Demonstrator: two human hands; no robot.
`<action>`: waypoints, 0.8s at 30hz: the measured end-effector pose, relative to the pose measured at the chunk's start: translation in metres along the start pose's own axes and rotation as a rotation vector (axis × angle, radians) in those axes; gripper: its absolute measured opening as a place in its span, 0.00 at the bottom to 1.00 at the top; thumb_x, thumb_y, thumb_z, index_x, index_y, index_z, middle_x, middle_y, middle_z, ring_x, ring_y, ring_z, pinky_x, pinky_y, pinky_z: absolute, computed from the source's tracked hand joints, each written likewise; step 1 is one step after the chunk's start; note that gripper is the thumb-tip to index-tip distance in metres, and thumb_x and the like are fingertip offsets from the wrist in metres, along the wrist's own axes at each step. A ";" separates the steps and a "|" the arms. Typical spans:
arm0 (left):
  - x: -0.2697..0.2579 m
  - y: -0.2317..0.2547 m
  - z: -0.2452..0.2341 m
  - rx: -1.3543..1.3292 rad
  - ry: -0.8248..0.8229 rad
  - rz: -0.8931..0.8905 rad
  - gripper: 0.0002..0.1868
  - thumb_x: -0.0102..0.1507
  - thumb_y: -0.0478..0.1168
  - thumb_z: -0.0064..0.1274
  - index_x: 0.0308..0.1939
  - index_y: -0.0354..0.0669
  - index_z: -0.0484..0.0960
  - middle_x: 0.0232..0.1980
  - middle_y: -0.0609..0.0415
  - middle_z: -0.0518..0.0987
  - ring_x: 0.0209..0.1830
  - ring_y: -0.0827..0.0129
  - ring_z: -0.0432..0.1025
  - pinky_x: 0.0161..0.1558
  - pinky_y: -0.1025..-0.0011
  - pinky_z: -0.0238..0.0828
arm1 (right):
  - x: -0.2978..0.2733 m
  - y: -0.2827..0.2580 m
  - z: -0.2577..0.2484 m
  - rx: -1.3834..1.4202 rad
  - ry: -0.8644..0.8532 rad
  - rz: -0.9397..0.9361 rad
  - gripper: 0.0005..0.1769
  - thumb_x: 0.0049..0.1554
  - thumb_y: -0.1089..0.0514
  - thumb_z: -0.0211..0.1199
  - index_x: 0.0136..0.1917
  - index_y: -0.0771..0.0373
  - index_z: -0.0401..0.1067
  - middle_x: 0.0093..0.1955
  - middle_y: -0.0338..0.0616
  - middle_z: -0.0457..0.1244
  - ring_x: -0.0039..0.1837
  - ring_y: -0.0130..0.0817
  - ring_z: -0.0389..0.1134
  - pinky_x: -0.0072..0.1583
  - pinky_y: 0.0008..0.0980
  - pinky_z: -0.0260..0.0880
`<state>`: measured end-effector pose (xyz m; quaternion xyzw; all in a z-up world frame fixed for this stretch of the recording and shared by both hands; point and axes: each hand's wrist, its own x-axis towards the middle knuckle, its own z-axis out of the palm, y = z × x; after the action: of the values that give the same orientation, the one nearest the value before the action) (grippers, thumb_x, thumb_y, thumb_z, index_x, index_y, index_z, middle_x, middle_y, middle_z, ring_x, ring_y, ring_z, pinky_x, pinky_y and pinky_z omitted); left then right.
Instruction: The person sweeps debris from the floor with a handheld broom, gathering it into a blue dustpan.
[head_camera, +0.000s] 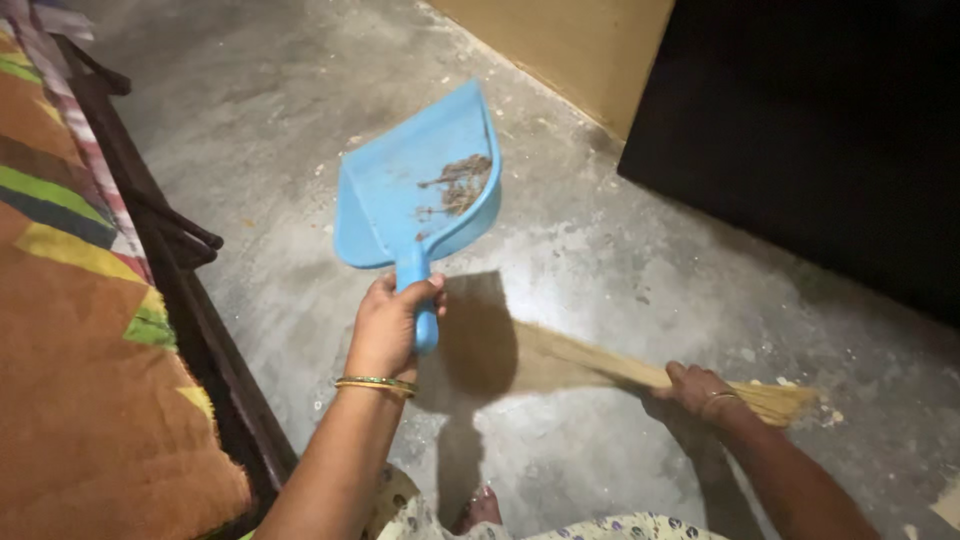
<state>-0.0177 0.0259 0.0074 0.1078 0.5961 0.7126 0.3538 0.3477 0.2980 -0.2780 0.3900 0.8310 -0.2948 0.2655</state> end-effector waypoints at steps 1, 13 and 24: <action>0.001 0.007 0.002 0.002 0.000 0.005 0.22 0.59 0.35 0.62 0.51 0.24 0.72 0.33 0.51 0.80 0.29 0.71 0.74 0.33 0.74 0.71 | 0.013 -0.010 0.001 0.019 0.059 0.078 0.32 0.54 0.31 0.61 0.60 0.57 0.67 0.60 0.58 0.67 0.64 0.57 0.68 0.67 0.49 0.67; 0.041 -0.034 -0.091 0.111 0.313 0.183 0.34 0.55 0.33 0.64 0.61 0.29 0.65 0.37 0.48 0.80 0.26 0.71 0.75 0.29 0.73 0.72 | 0.009 -0.179 0.103 -0.230 0.304 -0.396 0.28 0.60 0.50 0.54 0.72 0.25 0.61 0.62 0.63 0.59 0.55 0.58 0.69 0.58 0.50 0.71; 0.067 -0.077 -0.161 0.020 0.463 0.250 0.28 0.58 0.32 0.63 0.56 0.27 0.66 0.37 0.46 0.80 0.28 0.70 0.76 0.29 0.74 0.76 | 0.003 -0.359 0.130 -0.142 -0.198 -0.345 0.25 0.63 0.34 0.50 0.72 0.31 0.66 0.67 0.62 0.58 0.65 0.57 0.66 0.65 0.46 0.68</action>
<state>-0.1300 -0.0531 -0.1250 0.0180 0.6503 0.7505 0.1163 0.0849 0.0216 -0.2673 0.1915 0.8739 -0.3136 0.3183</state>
